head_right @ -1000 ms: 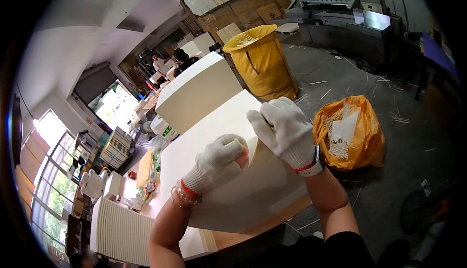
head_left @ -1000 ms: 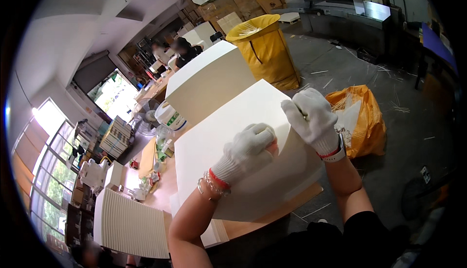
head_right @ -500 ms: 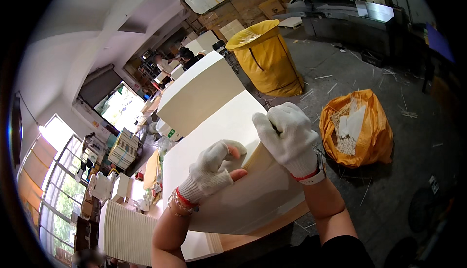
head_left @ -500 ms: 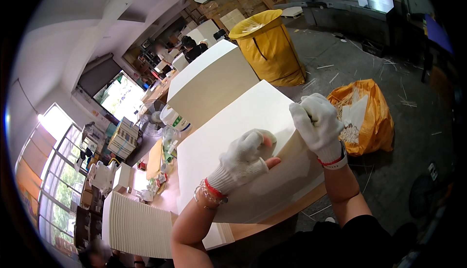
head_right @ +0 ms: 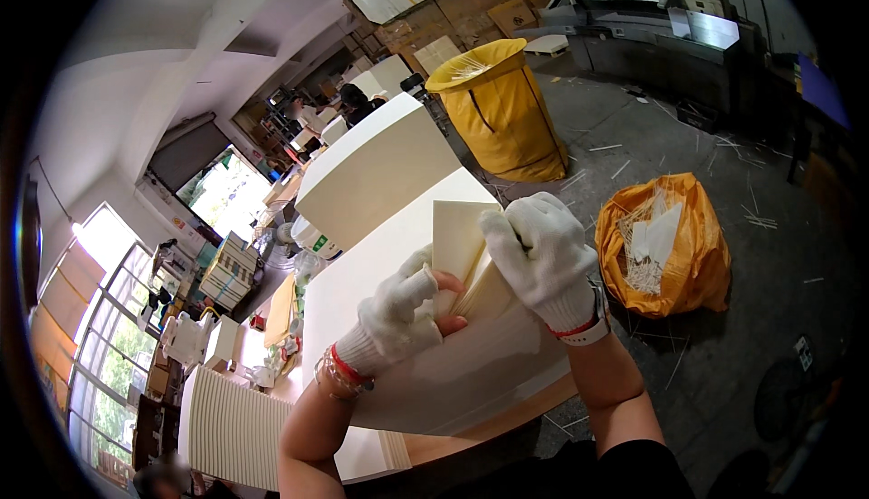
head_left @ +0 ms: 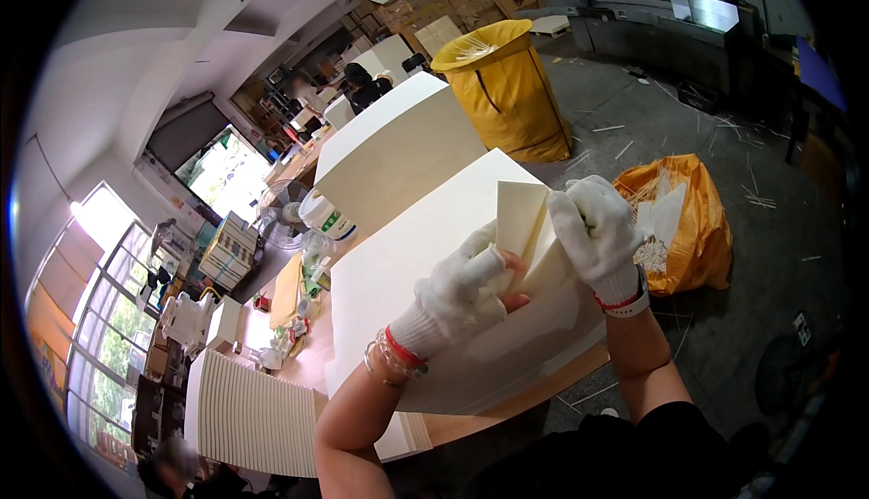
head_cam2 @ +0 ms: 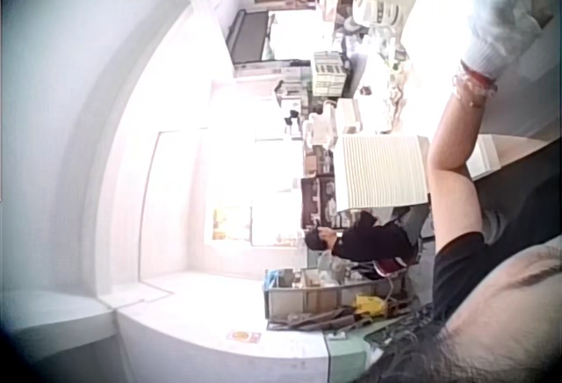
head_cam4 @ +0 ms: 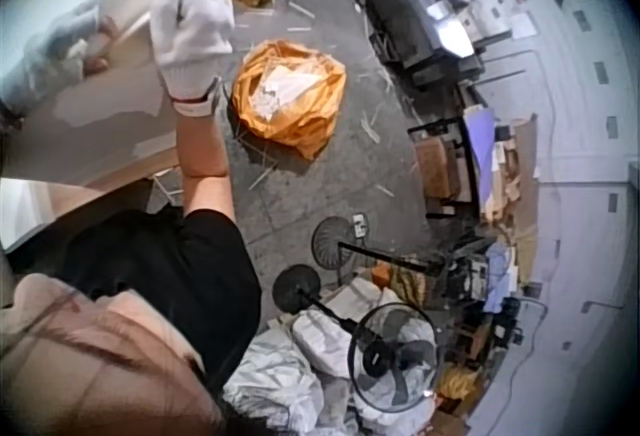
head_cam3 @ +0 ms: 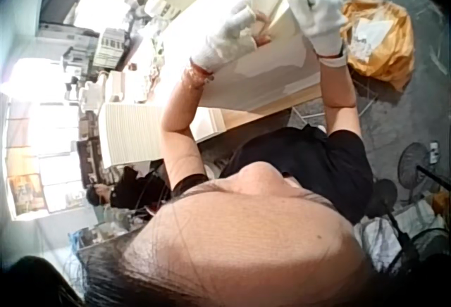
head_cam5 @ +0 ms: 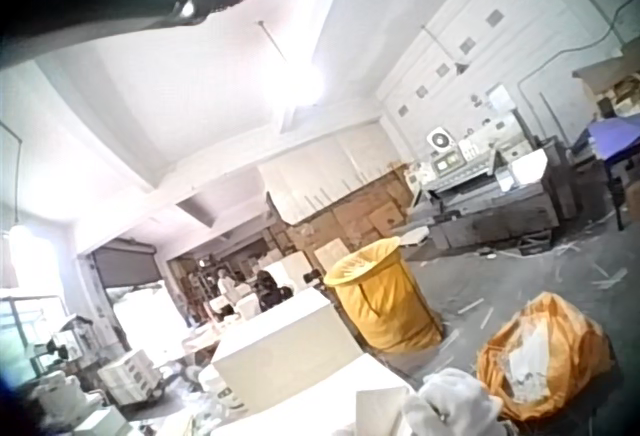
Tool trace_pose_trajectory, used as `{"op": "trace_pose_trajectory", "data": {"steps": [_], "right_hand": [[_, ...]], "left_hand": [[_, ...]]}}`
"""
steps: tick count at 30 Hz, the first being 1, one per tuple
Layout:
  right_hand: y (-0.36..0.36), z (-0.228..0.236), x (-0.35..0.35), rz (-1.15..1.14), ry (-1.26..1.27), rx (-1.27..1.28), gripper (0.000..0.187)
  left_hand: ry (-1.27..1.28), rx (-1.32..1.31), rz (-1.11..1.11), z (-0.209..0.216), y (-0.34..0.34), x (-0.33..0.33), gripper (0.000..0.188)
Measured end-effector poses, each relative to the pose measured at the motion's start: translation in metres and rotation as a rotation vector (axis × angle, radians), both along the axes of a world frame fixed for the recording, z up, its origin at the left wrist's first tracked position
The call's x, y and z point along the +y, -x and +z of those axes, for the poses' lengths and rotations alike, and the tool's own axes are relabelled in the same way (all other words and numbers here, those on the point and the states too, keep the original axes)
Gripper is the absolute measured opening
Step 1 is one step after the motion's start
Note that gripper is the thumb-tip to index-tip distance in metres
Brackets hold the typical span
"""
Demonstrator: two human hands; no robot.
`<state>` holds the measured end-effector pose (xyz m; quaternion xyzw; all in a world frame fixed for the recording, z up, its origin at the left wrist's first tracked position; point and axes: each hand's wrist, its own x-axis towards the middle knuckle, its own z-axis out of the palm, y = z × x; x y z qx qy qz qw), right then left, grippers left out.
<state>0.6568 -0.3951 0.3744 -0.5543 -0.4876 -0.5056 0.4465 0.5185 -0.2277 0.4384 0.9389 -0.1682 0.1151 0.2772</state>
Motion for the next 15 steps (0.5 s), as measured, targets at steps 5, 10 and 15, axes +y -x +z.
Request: {"op": "trace_pose_trajectory", "data": {"steps": [5,10,15], "right_hand": [[0.000,-0.001,-0.001,-0.007,0.019,-0.010,0.044],[0.002,0.005,-0.002,0.119,0.028,0.115,0.040],[0.002,0.003,-0.001,-0.009,0.024,0.012,0.040]], "left_hand": [[-0.003,-0.057,-0.012,-0.003,-0.003,0.001,0.042],[-0.183,0.107,0.063,0.002,0.003,0.006,0.047],[-0.025,-0.046,-0.061,-0.001,-0.004,-0.001,0.047]]}}
